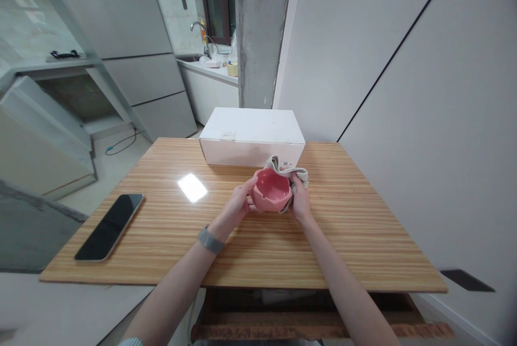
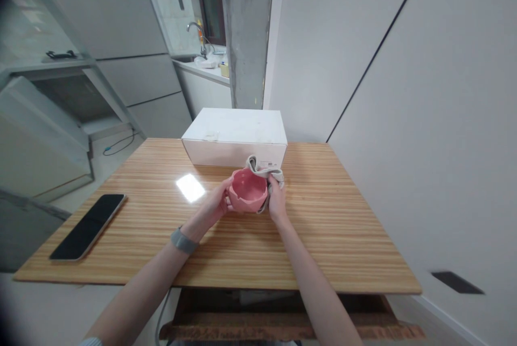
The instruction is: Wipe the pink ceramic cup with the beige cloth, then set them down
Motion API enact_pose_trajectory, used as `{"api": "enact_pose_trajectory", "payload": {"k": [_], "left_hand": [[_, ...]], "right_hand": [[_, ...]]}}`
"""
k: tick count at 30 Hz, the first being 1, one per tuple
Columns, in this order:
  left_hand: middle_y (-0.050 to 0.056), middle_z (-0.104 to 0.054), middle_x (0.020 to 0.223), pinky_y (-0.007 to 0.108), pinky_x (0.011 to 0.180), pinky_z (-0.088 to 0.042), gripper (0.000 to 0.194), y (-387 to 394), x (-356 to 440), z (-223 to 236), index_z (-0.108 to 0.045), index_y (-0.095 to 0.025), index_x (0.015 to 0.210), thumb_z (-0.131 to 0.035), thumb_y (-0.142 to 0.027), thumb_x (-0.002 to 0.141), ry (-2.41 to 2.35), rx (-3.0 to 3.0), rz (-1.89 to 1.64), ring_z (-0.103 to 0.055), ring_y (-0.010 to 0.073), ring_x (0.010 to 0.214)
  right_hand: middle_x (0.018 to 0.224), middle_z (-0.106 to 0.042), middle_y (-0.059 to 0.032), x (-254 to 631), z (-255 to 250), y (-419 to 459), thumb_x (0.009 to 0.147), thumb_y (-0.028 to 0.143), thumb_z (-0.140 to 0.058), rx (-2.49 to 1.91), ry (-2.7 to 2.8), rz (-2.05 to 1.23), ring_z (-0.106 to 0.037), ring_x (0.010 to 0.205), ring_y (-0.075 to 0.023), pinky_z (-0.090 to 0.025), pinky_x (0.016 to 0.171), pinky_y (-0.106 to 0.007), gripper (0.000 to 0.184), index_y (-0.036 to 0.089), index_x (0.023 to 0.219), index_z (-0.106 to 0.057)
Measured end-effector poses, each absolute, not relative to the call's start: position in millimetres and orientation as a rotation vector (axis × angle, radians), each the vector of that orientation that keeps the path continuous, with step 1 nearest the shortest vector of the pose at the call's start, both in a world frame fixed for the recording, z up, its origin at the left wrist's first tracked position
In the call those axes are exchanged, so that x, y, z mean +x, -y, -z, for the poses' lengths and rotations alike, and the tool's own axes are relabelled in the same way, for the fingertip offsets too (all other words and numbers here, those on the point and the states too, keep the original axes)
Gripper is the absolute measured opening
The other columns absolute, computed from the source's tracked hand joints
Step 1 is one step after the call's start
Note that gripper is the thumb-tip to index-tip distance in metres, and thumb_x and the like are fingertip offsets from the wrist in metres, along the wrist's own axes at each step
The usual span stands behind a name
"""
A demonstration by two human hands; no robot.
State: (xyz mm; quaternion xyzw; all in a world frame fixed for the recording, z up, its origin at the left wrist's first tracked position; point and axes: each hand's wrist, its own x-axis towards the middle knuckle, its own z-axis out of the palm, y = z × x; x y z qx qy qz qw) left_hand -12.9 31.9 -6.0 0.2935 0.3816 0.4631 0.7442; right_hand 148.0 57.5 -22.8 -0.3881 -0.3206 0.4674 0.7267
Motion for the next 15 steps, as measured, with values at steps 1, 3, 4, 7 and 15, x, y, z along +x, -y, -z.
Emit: {"api": "enact_pose_trajectory", "payload": {"k": [1,3,4,7,15], "left_hand": [[0.003,-0.068,0.069,0.024,0.052,-0.052,0.041,-31,-10,7,-0.066,-0.013,0.09,-0.068,-0.05,0.073,-0.832,0.627,-1.04,-0.062,0.0119,0.052],[0.006,-0.071,0.078,0.025,0.058,-0.054,0.04,-30,-4,7,-0.065,-0.013,0.093,-0.069,-0.047,0.073,-0.795,0.594,-1.101,-0.065,0.0139,0.061],[0.007,-0.071,0.083,0.026,0.063,-0.055,0.04,-29,-2,7,-0.065,-0.013,0.095,-0.069,-0.046,0.073,-0.766,0.58,-1.131,-0.067,0.0154,0.068],[0.01,-0.072,0.093,0.03,0.075,-0.055,0.04,-28,1,7,-0.064,-0.012,0.101,-0.071,-0.04,0.073,-0.69,0.578,-1.17,-0.068,0.0197,0.085],[0.01,-0.072,0.095,0.03,0.06,-0.057,0.045,-31,-11,4,-0.064,-0.015,0.107,-0.064,-0.048,0.077,-0.799,0.645,-0.914,-0.068,0.0188,0.069]], "right_hand": [[0.093,-0.072,-0.0003,145,22,-55,0.073,0.039,-0.064,-0.866,0.697,-1.013,-0.063,0.097,-0.0189,-0.042,0.097,-0.037,0.028,0.019,0.093,-0.068],[0.097,-0.071,-0.0012,135,21,-47,0.076,0.039,-0.06,-0.88,0.7,-0.948,-0.062,0.099,-0.0184,-0.041,0.098,-0.036,0.029,0.02,0.096,-0.067],[0.1,-0.07,-0.0017,129,21,-43,0.077,0.038,-0.059,-0.88,0.716,-0.911,-0.061,0.102,-0.018,-0.04,0.099,-0.035,0.029,0.02,0.098,-0.067],[0.108,-0.068,-0.0029,117,20,-33,0.079,0.034,-0.055,-0.88,0.791,-0.823,-0.058,0.108,-0.017,-0.037,0.102,-0.033,0.028,0.021,0.101,-0.066],[0.093,-0.072,-0.0024,147,19,-52,0.076,0.037,-0.06,-0.892,0.796,-0.892,-0.062,0.096,-0.0196,-0.042,0.097,-0.037,0.024,0.018,0.088,-0.068]]}}
